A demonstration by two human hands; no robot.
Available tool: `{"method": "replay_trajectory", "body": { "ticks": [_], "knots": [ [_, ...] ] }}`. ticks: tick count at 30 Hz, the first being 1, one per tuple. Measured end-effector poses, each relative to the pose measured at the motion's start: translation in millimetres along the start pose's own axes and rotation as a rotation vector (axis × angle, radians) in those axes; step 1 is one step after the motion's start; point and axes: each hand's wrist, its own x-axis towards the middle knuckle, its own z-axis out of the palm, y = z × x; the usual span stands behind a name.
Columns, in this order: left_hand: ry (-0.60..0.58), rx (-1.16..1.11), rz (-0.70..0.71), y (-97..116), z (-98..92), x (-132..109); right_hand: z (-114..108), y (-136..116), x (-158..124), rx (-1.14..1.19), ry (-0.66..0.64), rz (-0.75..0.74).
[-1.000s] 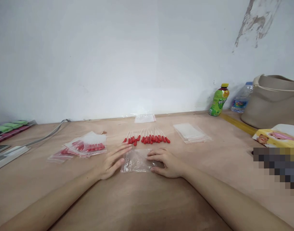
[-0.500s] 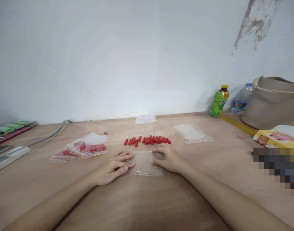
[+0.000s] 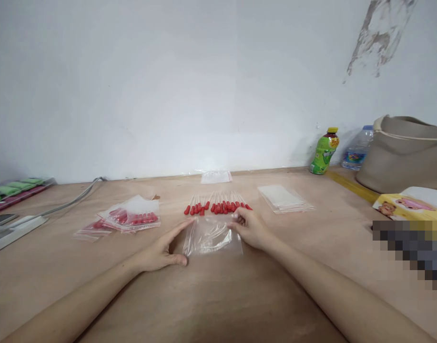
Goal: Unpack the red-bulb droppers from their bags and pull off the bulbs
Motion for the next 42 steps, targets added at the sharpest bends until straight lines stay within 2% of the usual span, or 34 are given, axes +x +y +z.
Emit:
{"method": "replay_trajectory", "body": {
  "ticks": [2,4,6,7,9,11,14,17,20,21,23,25,28,32,35,39,42],
  "knots": [
    [0.079,0.01,-0.021,-3,2.5,-2,-20,7,10,0.101,0.165,-0.018],
    [0.124,0.054,-0.024,-4,5.2,-2,-47,17,21,0.13,0.436,0.028],
    [0.125,0.106,-0.011,-2,6.8,-1,-76,30,27,0.024,0.736,0.171],
    [0.116,0.13,-0.006,-1,7.2,0,-89,38,28,-0.092,0.832,0.279],
    [0.094,0.169,-0.013,2,7.1,1,-110,52,26,-0.32,0.894,0.507],
    [0.076,0.192,-0.03,4,6.1,2,-120,63,20,-0.377,0.917,0.598],
    [0.062,0.201,-0.039,6,4.9,2,-121,71,12,-0.459,0.884,0.692],
    [0.061,0.209,-0.03,6,6.2,2,-113,66,10,-0.619,0.968,0.649],
    [0.138,0.252,0.0,2,8.5,3,-98,53,11,-0.716,1.076,0.394],
    [0.185,0.278,0.011,-1,8.2,4,-92,48,11,-0.732,1.065,0.272],
    [0.266,0.361,0.015,-7,4.0,5,-75,38,10,-0.711,0.955,0.026],
    [0.304,0.489,-0.013,-13,-5.6,5,-54,28,6,-0.604,0.766,-0.179],
    [0.297,0.705,-0.136,-19,-26.0,2,-24,19,-2,-0.504,0.495,-0.338],
    [0.212,0.939,-0.427,-21,-47.9,-7,-2,13,-12,-0.557,0.173,-0.542],
    [0.116,1.058,-0.519,-24,-55.0,-12,0,14,-13,-0.546,0.111,-0.558],
    [0.086,1.081,-0.533,-29,-55.9,-14,-4,17,-11,-0.526,0.156,-0.488],
    [0.066,1.068,-0.511,-23,-52.6,-13,-5,18,-11,-0.532,0.172,-0.473]
  ]
}}
